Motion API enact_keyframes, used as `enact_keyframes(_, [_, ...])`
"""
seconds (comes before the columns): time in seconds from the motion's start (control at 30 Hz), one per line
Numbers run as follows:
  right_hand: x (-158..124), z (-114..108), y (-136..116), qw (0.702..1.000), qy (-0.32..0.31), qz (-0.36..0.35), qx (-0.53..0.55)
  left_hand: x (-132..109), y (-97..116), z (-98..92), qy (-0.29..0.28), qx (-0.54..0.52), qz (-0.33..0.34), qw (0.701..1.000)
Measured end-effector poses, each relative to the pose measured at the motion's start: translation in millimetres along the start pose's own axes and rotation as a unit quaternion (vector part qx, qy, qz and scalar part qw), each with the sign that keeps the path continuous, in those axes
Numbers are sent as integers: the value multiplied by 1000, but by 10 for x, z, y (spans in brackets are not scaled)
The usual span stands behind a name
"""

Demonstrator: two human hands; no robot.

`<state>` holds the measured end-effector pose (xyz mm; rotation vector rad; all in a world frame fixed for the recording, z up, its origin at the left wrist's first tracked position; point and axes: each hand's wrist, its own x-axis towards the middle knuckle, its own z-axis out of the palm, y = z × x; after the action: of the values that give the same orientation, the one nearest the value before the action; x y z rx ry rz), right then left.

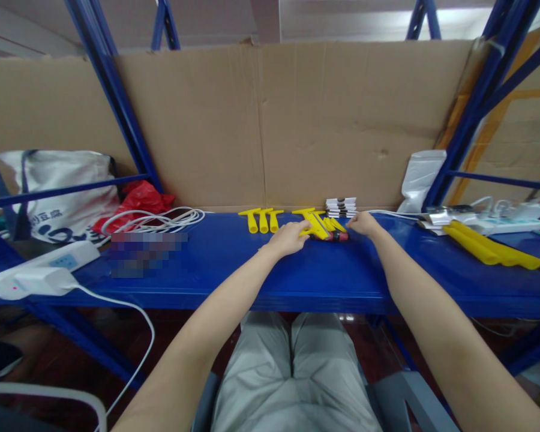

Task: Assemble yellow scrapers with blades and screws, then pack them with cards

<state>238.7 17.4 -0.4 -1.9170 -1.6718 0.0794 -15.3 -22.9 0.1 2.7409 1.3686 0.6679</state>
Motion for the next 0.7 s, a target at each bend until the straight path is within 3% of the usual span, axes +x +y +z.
enact_keyframes(0.13, [-121, -47, -336, 993, 7, -16, 115, -13, 41, 9, -3, 11, 7, 1000])
enact_keyframes(0.27, [-277, -8, -648, 964, -37, -51, 258, -40, 116, 4, -14, 27, 19, 999])
enact_keyframes(0.47, [-401, 107, -803, 975, -46, -34, 213, -71, 193, -19, -18, 44, 23, 999])
enact_keyframes(0.7, [-418, 56, -804, 978, -65, -31, 197, -93, 208, -24, -20, 60, 30, 998])
